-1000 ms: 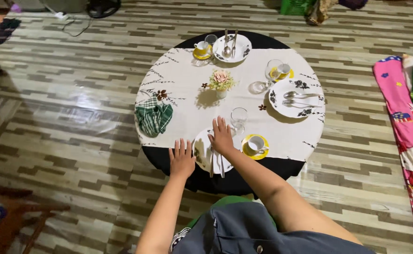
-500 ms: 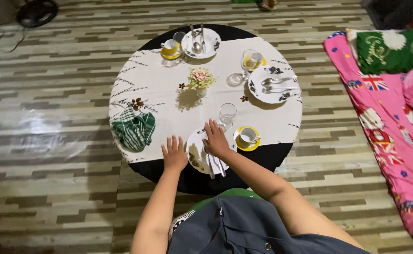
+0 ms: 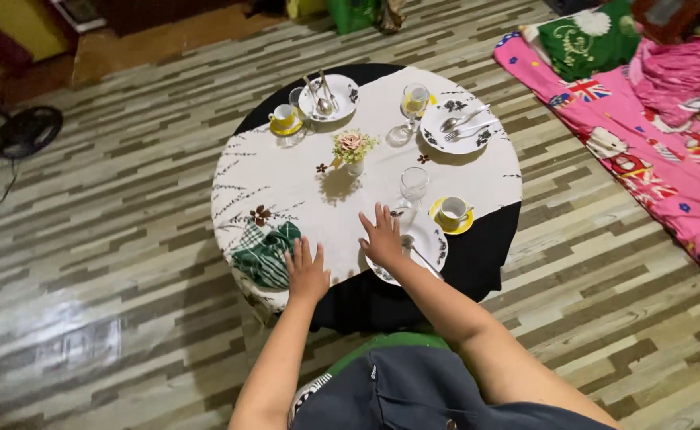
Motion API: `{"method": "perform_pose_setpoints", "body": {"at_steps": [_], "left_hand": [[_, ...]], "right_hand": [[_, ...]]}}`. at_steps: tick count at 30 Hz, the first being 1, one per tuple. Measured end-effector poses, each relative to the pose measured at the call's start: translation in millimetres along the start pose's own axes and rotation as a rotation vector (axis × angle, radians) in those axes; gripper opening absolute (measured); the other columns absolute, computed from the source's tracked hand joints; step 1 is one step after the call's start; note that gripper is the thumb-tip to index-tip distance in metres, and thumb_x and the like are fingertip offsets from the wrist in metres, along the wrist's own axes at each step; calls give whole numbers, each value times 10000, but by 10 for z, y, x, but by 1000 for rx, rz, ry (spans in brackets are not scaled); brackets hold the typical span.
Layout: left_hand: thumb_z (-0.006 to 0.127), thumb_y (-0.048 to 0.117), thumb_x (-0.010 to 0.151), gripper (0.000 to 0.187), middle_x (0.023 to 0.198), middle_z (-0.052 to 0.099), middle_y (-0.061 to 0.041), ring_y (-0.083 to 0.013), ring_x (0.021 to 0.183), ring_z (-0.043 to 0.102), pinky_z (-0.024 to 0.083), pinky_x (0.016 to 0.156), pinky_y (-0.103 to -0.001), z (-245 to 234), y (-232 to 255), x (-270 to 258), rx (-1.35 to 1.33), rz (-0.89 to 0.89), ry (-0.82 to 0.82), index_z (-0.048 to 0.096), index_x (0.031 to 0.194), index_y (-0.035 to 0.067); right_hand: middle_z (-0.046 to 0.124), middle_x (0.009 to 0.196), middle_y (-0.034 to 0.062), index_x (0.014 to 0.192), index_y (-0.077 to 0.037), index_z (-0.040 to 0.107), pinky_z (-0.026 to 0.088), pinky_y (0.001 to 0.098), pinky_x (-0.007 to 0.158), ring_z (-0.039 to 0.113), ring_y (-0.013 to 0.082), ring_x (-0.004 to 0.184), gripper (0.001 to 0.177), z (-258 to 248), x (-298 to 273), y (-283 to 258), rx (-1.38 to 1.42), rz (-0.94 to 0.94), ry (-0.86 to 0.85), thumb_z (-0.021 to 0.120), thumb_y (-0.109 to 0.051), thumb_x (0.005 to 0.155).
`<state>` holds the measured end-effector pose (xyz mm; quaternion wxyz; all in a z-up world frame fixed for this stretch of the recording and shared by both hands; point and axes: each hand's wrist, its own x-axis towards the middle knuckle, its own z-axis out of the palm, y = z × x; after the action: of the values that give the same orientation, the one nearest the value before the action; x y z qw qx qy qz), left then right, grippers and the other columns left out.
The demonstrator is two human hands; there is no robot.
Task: The person dries forks and spoons one by one using a green checkered cloth and places them on plates on a round table. The person also briefly adjusts the tablecloth and retrieves additional utensils from a nearby container.
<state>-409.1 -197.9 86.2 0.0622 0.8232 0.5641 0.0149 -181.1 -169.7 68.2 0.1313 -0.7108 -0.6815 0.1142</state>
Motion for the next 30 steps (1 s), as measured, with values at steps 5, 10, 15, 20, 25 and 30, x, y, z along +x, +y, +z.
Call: {"method": "perform_pose_setpoints", "body": {"at_steps": [5,10,15,20,25,30], "left_hand": [[729,341,871,981,1640,222,-279,-412,1550,146,167,1215,-652,172,-156,-4,-29,47,46,161,1646,141],[750,369,852,1057,1626,256,-274,-403,1540,195,188,1206,-648,219,-114,280,-63,135,45,93,1661,189],[732,379,852,979,1668,109,-274,-415,1550,120,202,1201,-646,116,-181,580,35,191,93,188,1629,135],[714,368,872,1015,1667,110,-273,-406,1557,96,167,1206,-646,90,-312,852,9,197,75,97,1656,183],[671,363,911,776,1699,3,-246,-402,1575,-26,109,1233,-629,-95,-309,896,89,224,-16,344,1567,109],[771,592,804,1185,1688,15,-203,-389,1552,42,174,1177,-631,642,-521,1286,209,263,197,27,1641,206]], "right_hand": [[174,1677,211,1625,-284,280,235,644,1189,134,421,1563,823,-25,-265,-68,-14,101,36,689,-375,916],[196,1673,229,1645,-247,225,227,628,1198,154,416,1560,861,-132,-271,2,-40,210,30,685,-352,926],[170,1691,196,1616,-254,311,214,621,1207,116,399,1571,772,-105,-78,6,-81,232,18,662,-388,941],[172,1686,199,1641,-261,234,198,629,1207,138,413,1561,858,85,204,71,-30,227,64,692,-370,924],[158,1691,204,1567,-249,413,194,632,1209,108,426,1566,723,141,236,-4,-66,235,62,700,-366,914],[-10,1717,126,1631,-309,115,97,577,1229,-48,346,1579,846,105,276,-122,-98,348,-49,634,-371,965]]}}
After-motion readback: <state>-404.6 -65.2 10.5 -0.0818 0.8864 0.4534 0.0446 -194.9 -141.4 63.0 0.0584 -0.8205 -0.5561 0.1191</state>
